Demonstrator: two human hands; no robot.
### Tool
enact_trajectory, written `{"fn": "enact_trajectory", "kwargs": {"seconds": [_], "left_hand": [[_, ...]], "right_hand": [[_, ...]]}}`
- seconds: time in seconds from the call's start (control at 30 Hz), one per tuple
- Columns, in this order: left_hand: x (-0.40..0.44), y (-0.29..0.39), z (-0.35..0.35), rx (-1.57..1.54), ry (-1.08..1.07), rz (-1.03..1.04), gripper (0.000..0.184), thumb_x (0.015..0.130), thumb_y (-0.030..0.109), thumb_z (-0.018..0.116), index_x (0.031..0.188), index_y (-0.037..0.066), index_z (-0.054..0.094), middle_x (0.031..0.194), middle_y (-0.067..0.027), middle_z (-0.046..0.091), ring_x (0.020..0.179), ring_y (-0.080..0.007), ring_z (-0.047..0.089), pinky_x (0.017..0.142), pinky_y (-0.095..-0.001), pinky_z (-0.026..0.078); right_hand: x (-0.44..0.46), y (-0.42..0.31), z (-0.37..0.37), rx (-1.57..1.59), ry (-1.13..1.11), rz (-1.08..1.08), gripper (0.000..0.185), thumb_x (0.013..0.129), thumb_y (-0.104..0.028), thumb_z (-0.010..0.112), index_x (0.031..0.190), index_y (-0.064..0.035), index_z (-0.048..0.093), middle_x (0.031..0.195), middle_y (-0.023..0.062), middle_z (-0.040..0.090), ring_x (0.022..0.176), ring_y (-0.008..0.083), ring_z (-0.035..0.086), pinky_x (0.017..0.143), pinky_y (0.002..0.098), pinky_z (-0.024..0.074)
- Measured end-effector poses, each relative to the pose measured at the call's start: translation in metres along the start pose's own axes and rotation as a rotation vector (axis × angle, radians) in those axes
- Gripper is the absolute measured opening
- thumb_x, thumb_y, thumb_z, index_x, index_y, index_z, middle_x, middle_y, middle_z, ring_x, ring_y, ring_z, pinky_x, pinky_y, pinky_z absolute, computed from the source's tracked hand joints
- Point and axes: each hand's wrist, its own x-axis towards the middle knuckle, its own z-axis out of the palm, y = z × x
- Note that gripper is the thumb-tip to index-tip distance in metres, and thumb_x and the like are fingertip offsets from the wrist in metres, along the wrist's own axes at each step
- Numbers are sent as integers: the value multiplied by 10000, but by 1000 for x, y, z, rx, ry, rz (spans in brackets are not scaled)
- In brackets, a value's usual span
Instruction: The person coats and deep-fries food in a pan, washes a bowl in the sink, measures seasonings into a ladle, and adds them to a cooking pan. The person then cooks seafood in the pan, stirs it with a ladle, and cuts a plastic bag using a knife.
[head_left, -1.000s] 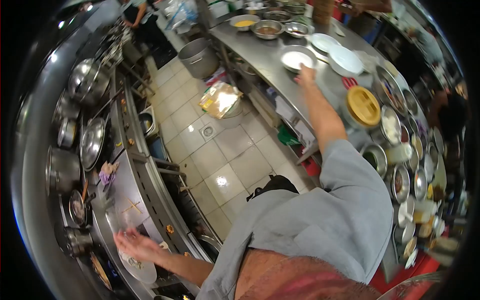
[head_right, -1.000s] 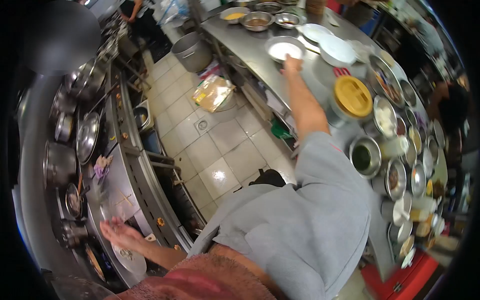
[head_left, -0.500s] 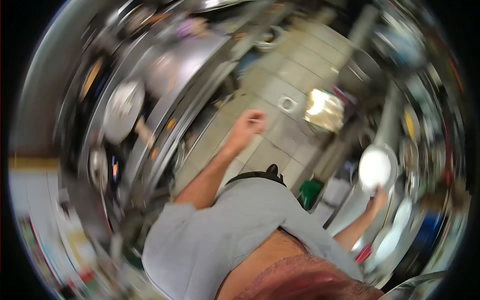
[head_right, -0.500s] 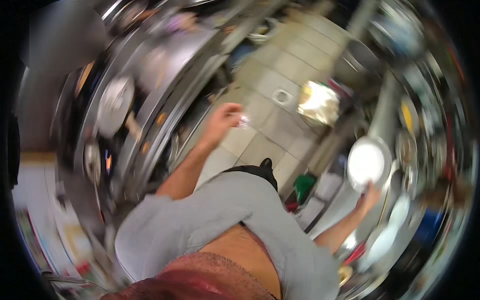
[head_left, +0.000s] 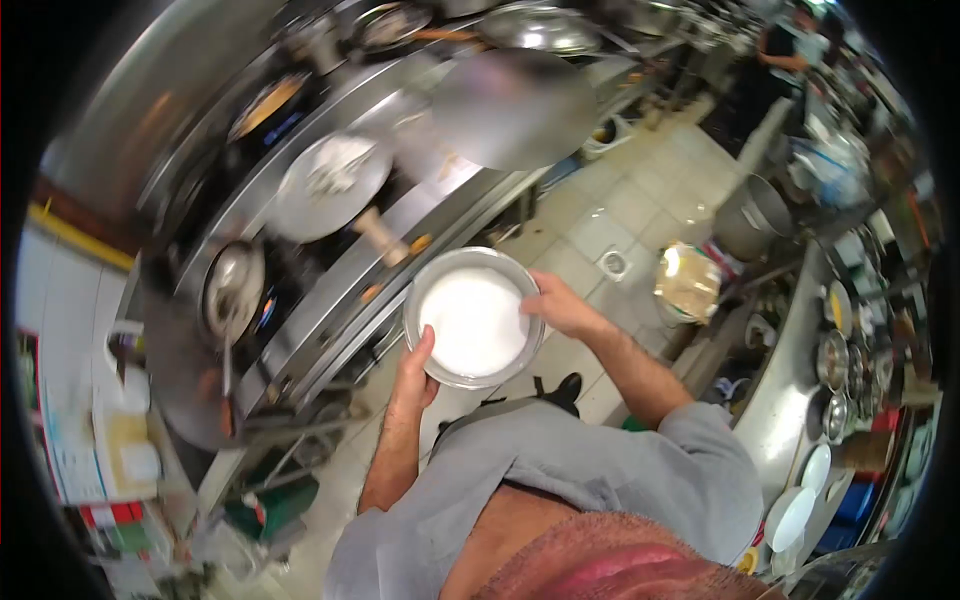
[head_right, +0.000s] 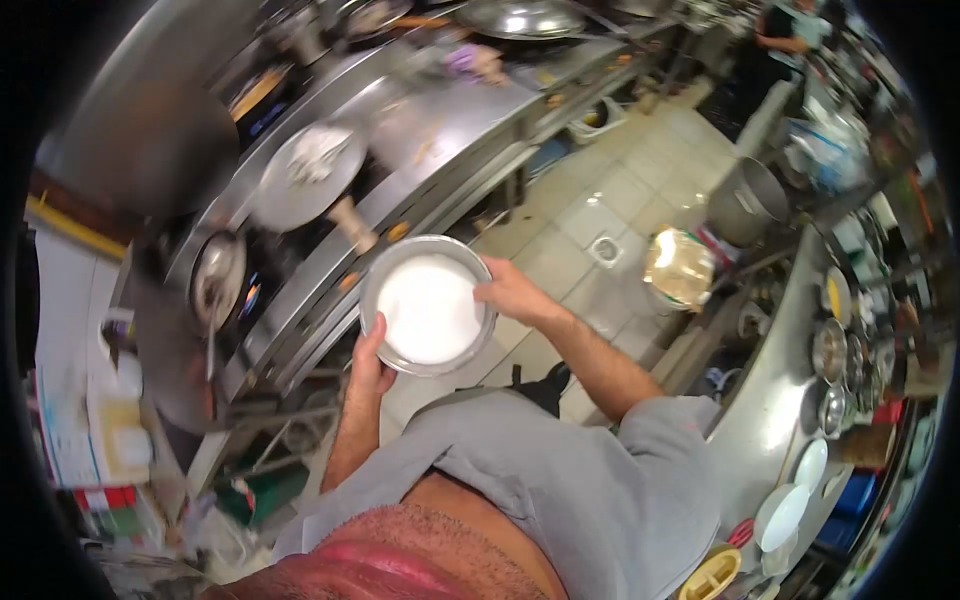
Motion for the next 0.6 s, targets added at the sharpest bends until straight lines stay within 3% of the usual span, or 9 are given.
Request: {"fn": "enact_trajectory", "kwargs": {"seconds": [0.07,0.2,0.27,0.33,0.47,0.53,0.6], "left_hand": [[-48,33,-51,-4,148,130,592,902,372,449,1301,-40,303,1271,-170,432,1161,-282,443,968,-382,368],[-169,100,-135,-106,422,345,570,915,369,427,1301,-30,300,1237,-153,452,1131,-242,460,938,-356,387],[-216,118,-154,-135,574,554,578,916,399,406,1292,-30,317,1243,-158,448,1140,-240,454,947,-361,380],[-261,137,-170,-140,764,681,601,911,434,396,1296,-21,318,1257,-148,441,1150,-252,447,960,-374,369],[-336,143,-207,-167,1100,858,656,879,478,440,1312,2,310,1300,-127,400,1186,-255,406,974,-398,352],[-364,146,-217,-218,1197,906,672,865,483,466,1327,24,298,1328,-120,371,1201,-267,387,992,-410,333],[-384,143,-236,-210,1239,962,658,873,474,458,1325,23,302,1327,-128,370,1210,-278,378,984,-446,339]], "right_hand": [[31,-16,79,-35,-193,-65,386,767,-55,565,1145,6,510,1005,66,599,903,151,550,815,280,439],[62,-79,246,-114,-643,-146,561,819,-312,611,1258,-26,410,1048,77,576,915,134,543,647,258,481],[79,-89,317,-261,-721,-351,643,800,-395,610,1286,-42,379,1060,92,567,901,137,553,562,251,477],[86,-111,393,-264,-913,-369,614,840,-307,590,1318,-21,331,1174,113,511,1041,173,506,890,314,403],[96,-133,529,-374,-1119,-561,612,819,-370,603,1293,-49,385,1006,99,568,785,146,580,653,301,476],[110,-130,601,-383,-1139,-773,576,820,-385,592,1247,-31,436,968,105,588,734,140,589,589,272,473],[115,-142,647,-368,-1203,-617,556,822,-400,580,1213,-21,471,932,104,604,707,146,597,581,274,476]]}}
